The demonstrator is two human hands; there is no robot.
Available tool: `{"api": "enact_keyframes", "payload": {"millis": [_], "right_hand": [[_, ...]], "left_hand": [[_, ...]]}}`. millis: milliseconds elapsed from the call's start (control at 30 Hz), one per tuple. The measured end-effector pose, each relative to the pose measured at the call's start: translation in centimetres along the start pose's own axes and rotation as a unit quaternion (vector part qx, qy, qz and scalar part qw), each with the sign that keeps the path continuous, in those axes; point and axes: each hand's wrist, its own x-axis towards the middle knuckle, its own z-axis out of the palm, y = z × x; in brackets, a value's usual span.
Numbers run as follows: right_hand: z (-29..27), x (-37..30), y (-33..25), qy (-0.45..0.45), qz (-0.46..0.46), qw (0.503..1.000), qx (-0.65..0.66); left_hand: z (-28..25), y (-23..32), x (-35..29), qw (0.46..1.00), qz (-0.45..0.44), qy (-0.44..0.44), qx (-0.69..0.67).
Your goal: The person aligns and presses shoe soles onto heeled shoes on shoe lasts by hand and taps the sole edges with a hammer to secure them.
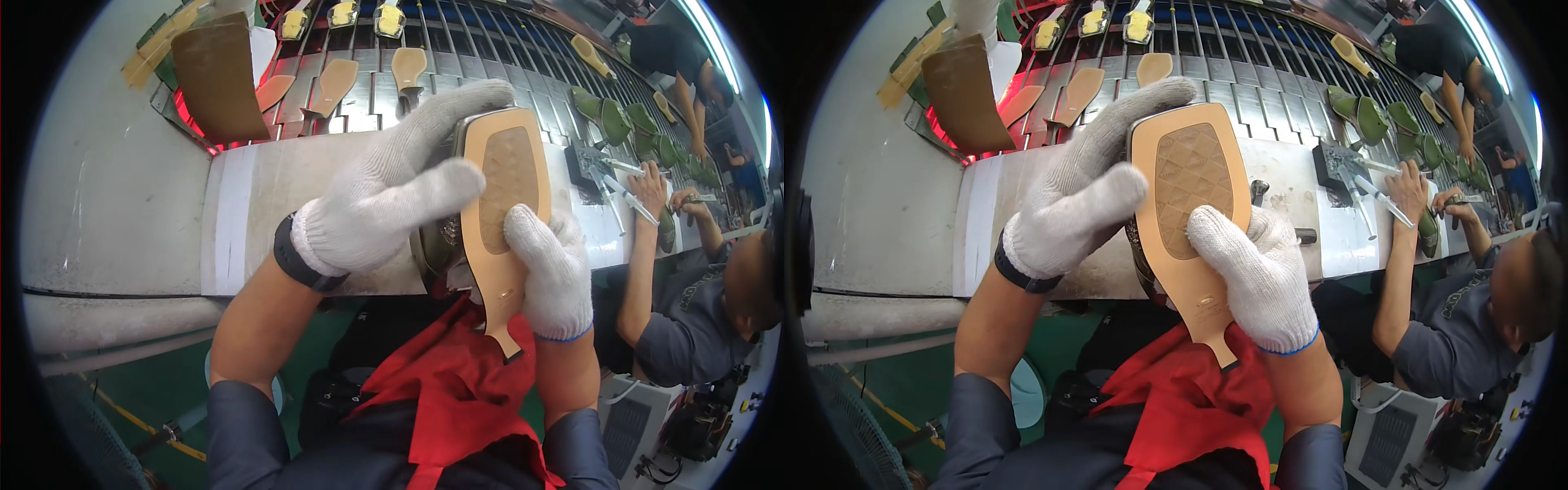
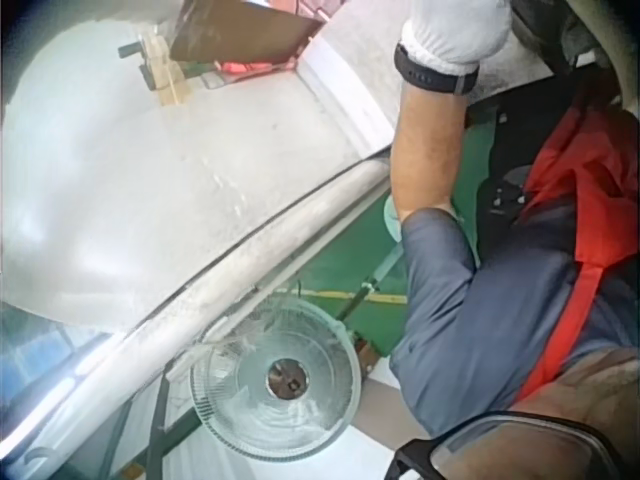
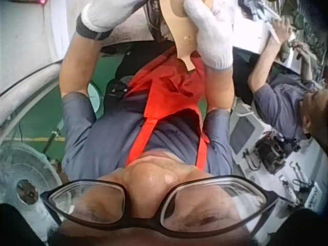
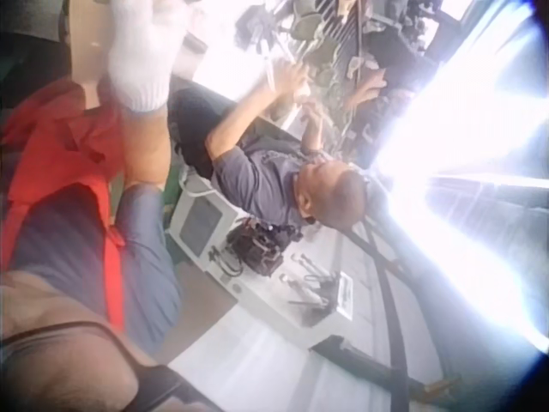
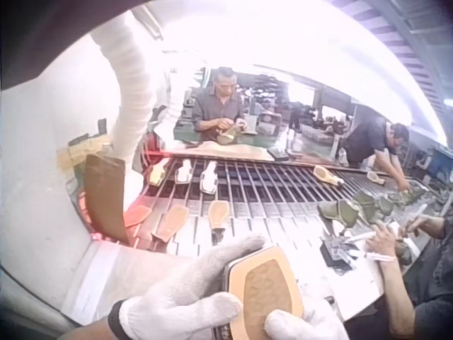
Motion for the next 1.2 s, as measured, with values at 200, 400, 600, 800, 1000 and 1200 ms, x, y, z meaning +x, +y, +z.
{"api": "enact_keyframes", "payload": {"millis": [200, 400, 600, 800, 1000, 1200], "right_hand": [[0.1, -0.1, 0.8, -0.020, -0.001, 0.998, -0.055], [0.1, -2.8, 2.5, -0.088, -0.073, 0.976, -0.186], [2.3, -3.4, 2.3, -0.157, -0.134, 0.937, -0.282], [4.1, -3.2, 3.4, -0.166, -0.216, 0.907, -0.322], [4.5, -2.2, 4.4, -0.145, -0.240, 0.911, -0.304], [4.6, -1.8, 4.2, -0.169, -0.252, 0.882, -0.360]], "left_hand": [[-0.5, 0.9, -1.2, 0.998, 0.004, -0.016, 0.064], [1.3, 2.7, -4.9, 0.994, -0.005, 0.111, -0.021], [3.4, 5.8, -8.2, 0.980, -0.032, 0.198, 0.015], [3.0, 7.5, -9.2, 0.960, -0.060, 0.256, 0.101], [2.5, 7.0, -9.6, 0.916, -0.050, 0.367, 0.155], [1.1, 5.6, -11.7, 0.936, 0.007, 0.298, 0.188]]}}
